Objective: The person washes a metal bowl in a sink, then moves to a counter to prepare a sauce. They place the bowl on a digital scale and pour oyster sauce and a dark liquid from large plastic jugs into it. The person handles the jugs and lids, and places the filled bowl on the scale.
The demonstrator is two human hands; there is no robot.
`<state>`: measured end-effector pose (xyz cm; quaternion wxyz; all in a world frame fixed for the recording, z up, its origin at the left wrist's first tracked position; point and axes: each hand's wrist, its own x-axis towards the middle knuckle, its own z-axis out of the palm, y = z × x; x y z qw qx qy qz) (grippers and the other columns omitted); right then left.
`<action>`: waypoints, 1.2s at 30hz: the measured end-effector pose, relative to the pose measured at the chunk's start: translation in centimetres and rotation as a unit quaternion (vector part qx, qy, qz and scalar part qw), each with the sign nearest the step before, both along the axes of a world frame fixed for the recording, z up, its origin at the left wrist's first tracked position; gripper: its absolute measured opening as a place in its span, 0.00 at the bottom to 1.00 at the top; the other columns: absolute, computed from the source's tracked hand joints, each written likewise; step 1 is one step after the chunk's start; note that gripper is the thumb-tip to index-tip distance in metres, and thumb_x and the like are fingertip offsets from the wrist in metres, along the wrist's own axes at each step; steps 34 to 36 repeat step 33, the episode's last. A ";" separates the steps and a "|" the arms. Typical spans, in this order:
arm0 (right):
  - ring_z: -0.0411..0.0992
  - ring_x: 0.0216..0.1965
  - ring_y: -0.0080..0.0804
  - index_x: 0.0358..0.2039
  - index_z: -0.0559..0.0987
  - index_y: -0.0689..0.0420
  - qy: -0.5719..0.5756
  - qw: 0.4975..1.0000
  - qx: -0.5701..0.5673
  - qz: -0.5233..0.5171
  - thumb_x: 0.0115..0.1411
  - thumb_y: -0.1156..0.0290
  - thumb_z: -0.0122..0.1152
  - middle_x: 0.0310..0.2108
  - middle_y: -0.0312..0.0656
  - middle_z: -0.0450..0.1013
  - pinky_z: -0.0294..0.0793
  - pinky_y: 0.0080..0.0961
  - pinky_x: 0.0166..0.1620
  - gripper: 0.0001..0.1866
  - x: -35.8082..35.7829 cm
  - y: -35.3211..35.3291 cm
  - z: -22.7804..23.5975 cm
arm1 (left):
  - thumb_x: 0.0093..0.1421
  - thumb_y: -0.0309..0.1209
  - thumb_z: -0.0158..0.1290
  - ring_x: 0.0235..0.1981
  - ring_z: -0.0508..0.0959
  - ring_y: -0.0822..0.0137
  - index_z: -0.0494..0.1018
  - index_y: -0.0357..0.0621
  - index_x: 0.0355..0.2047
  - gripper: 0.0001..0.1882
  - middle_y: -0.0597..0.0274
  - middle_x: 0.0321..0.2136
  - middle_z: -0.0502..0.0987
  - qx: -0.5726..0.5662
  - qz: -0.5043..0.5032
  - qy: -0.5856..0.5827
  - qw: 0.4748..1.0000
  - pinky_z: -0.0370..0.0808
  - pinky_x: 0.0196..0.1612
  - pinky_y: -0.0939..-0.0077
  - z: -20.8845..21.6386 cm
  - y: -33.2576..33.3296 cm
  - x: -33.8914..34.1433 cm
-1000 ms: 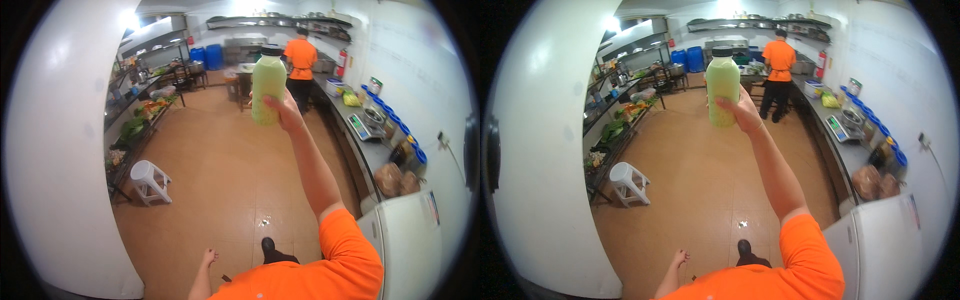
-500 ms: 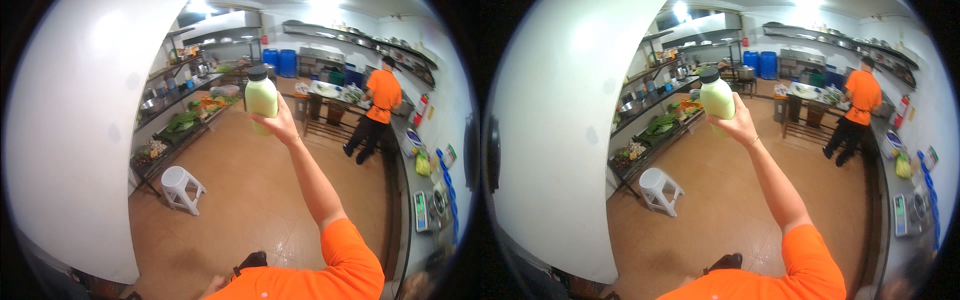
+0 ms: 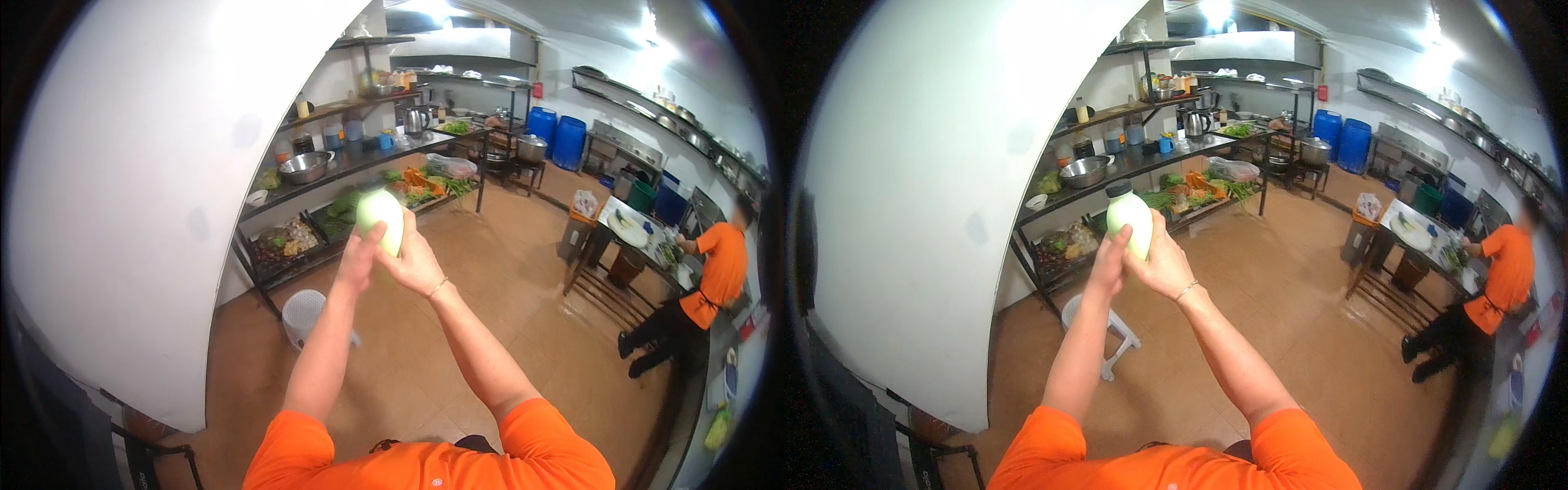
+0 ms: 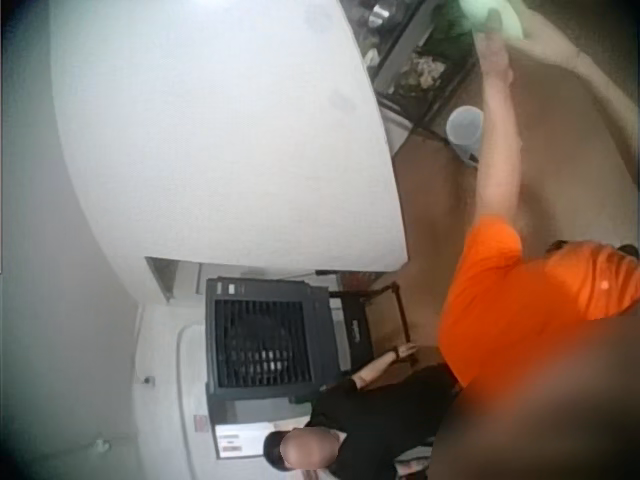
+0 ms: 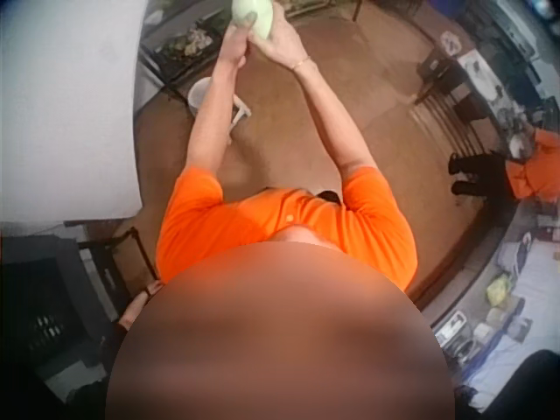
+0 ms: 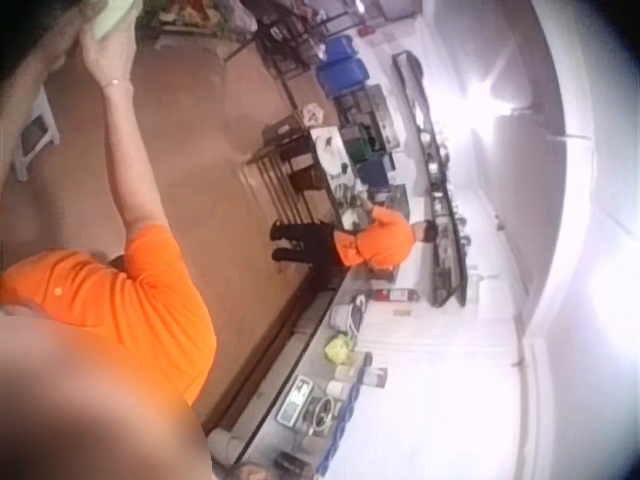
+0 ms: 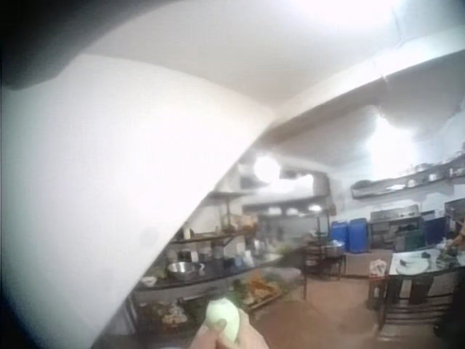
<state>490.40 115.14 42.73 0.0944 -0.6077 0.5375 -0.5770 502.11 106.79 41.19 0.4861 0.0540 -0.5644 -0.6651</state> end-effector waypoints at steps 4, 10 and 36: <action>0.67 0.58 0.61 0.67 0.56 0.67 0.261 0.965 0.001 -0.017 0.57 0.51 0.65 0.56 0.64 0.66 0.69 0.43 0.59 0.48 -10.4 -3.9 0.6 | 0.64 0.39 0.58 0.48 0.76 0.68 0.67 0.41 0.58 0.26 0.62 0.49 0.75 -0.001 -0.005 0.024 1.000 0.75 0.50 0.71 -2.5 -8.0 -8.0; 0.78 0.38 0.48 0.70 0.57 0.54 0.345 0.938 0.033 -0.003 0.62 0.62 0.59 0.40 0.50 0.77 0.77 0.42 0.40 0.38 -25.1 -9.4 2.9 | 0.61 0.34 0.58 0.45 0.79 0.66 0.69 0.37 0.55 0.24 0.57 0.46 0.78 -0.056 0.020 0.007 0.998 0.76 0.49 0.69 -3.6 -18.2 -22.4; 0.79 0.27 0.47 0.70 0.58 0.52 0.245 0.914 0.260 0.194 0.62 0.57 0.60 0.26 0.52 0.78 0.78 0.43 0.34 0.39 -75.3 -50.3 -15.2 | 0.59 0.31 0.63 0.47 0.77 0.68 0.69 0.43 0.58 0.27 0.63 0.49 0.78 0.119 0.044 -0.169 0.977 0.74 0.54 0.67 -21.9 -53.5 -66.4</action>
